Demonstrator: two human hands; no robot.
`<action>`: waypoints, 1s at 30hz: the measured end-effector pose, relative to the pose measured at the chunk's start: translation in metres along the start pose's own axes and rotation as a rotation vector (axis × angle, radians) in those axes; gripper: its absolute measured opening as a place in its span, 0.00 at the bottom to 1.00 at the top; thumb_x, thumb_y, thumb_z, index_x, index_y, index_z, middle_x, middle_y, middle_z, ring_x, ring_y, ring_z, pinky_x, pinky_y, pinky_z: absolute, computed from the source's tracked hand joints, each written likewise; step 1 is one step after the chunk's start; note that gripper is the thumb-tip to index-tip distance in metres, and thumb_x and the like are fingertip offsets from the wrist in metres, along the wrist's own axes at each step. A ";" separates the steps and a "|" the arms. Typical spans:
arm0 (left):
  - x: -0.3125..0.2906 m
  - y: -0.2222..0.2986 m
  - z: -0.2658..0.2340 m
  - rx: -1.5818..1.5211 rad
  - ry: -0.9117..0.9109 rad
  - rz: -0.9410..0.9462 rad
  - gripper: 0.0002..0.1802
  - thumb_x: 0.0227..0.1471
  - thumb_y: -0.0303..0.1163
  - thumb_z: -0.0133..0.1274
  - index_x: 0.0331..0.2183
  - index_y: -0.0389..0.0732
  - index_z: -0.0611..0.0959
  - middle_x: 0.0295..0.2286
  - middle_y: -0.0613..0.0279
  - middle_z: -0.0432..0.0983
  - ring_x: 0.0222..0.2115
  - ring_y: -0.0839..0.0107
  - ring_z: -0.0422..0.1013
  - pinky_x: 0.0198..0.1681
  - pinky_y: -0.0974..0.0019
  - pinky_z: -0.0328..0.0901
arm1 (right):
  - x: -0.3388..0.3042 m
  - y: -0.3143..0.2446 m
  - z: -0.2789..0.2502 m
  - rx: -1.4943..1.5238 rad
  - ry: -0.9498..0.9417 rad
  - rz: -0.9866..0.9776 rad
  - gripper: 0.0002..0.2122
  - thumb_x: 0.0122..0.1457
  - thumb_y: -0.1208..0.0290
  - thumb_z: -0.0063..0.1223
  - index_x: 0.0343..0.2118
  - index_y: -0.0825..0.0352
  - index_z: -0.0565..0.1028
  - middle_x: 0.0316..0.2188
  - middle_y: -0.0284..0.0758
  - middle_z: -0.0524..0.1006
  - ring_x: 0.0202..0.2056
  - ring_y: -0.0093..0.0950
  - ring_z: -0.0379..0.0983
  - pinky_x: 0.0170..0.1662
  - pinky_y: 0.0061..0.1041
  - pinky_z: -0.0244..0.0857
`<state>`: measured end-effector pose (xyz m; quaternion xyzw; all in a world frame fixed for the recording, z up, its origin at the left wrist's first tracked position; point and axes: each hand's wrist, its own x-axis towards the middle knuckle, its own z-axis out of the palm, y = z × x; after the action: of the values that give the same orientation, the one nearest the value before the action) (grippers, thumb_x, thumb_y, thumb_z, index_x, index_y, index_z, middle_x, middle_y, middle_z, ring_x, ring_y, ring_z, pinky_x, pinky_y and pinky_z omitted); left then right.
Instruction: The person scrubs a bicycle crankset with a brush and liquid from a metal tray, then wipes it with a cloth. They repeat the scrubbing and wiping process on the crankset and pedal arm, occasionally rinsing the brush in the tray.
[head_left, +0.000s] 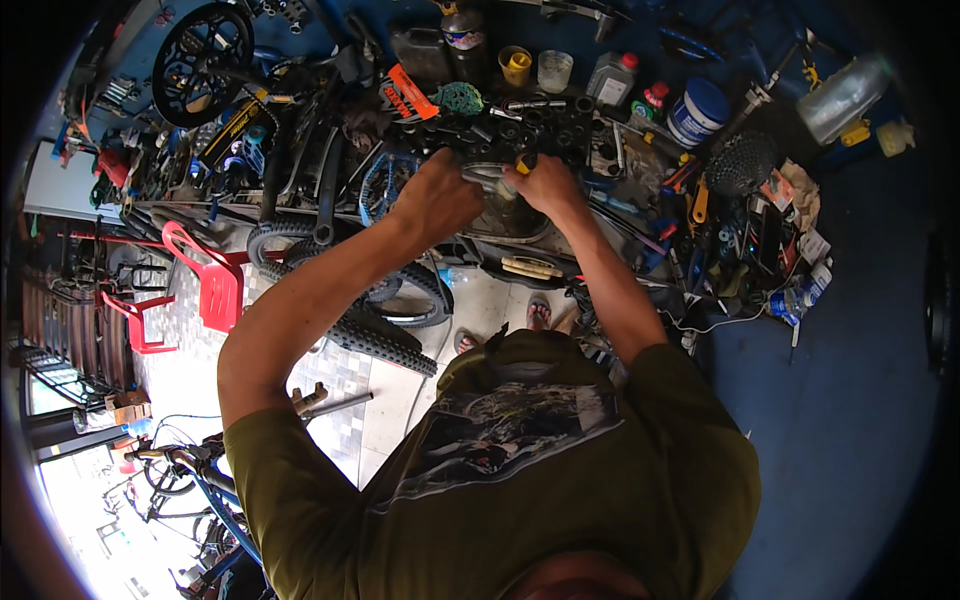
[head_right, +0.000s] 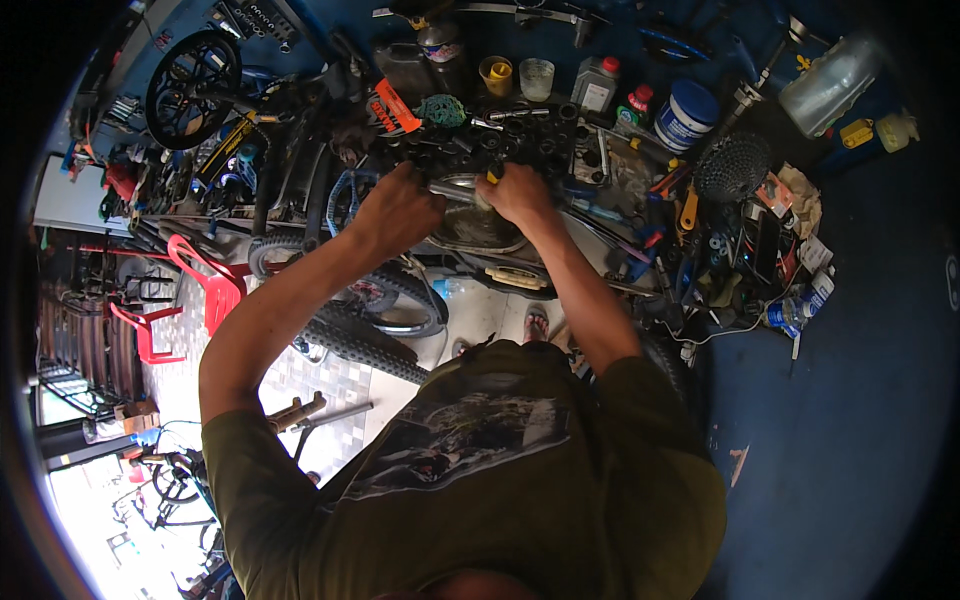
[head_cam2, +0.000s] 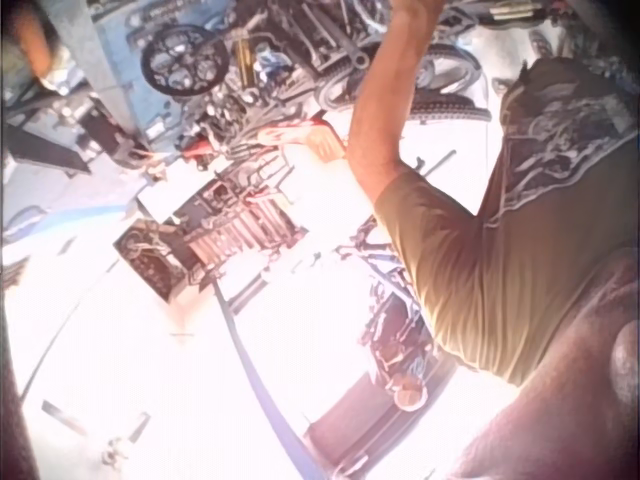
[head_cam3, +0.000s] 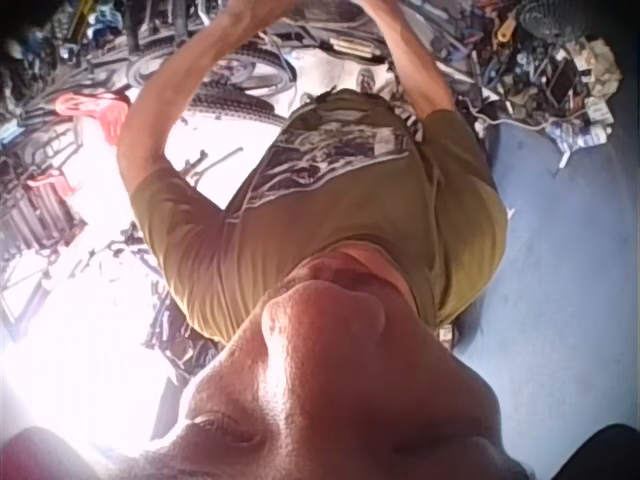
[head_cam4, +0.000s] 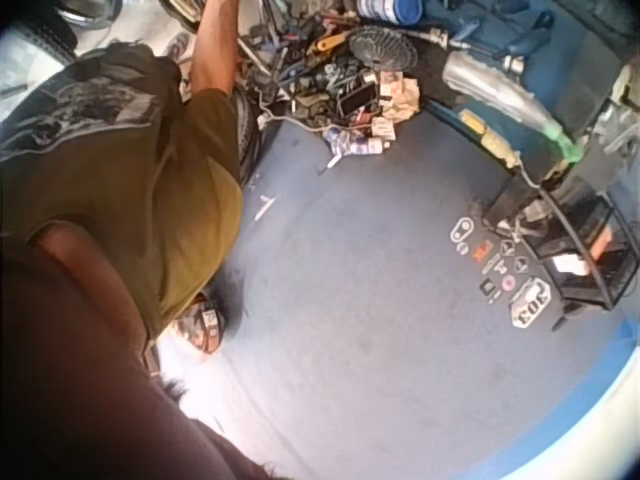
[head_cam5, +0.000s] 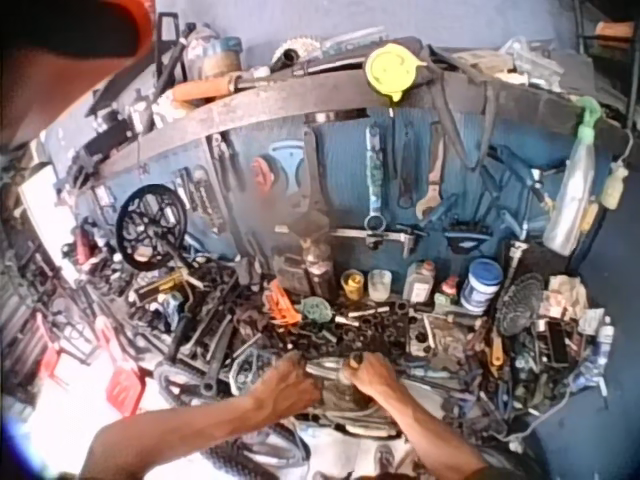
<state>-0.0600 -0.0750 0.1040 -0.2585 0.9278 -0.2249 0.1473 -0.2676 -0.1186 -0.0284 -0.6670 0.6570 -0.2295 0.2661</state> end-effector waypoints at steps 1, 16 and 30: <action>0.000 0.001 -0.002 0.010 -0.016 0.001 0.02 0.45 0.32 0.57 0.25 0.48 0.84 0.22 0.68 0.80 0.32 0.70 0.77 0.44 0.65 0.63 | 0.000 0.000 0.001 -0.034 -0.009 0.011 0.22 0.56 0.49 0.58 0.34 0.69 0.82 0.31 0.53 0.81 0.38 0.52 0.79 0.44 0.46 0.73; 0.003 -0.027 -0.014 -0.287 -0.226 -0.040 0.13 0.36 0.36 0.65 0.29 0.45 0.87 0.25 0.57 0.83 0.31 0.59 0.81 0.38 0.58 0.73 | -0.060 0.060 0.011 0.277 0.028 -0.395 0.15 0.56 0.60 0.67 0.41 0.62 0.78 0.28 0.38 0.81 0.23 0.32 0.78 0.26 0.32 0.69; 0.045 -0.074 -0.027 -0.580 -0.519 -0.207 0.19 0.38 0.49 0.65 0.25 0.42 0.87 0.16 0.60 0.78 0.20 0.62 0.78 0.28 0.56 0.73 | -0.052 0.037 0.044 0.754 0.122 0.282 0.16 0.63 0.55 0.59 0.34 0.66 0.77 0.20 0.30 0.76 0.20 0.21 0.74 0.21 0.24 0.68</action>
<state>-0.0773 -0.1472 0.1563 -0.4298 0.8538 0.1056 0.2743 -0.2682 -0.0646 -0.0838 -0.4112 0.6262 -0.4547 0.4817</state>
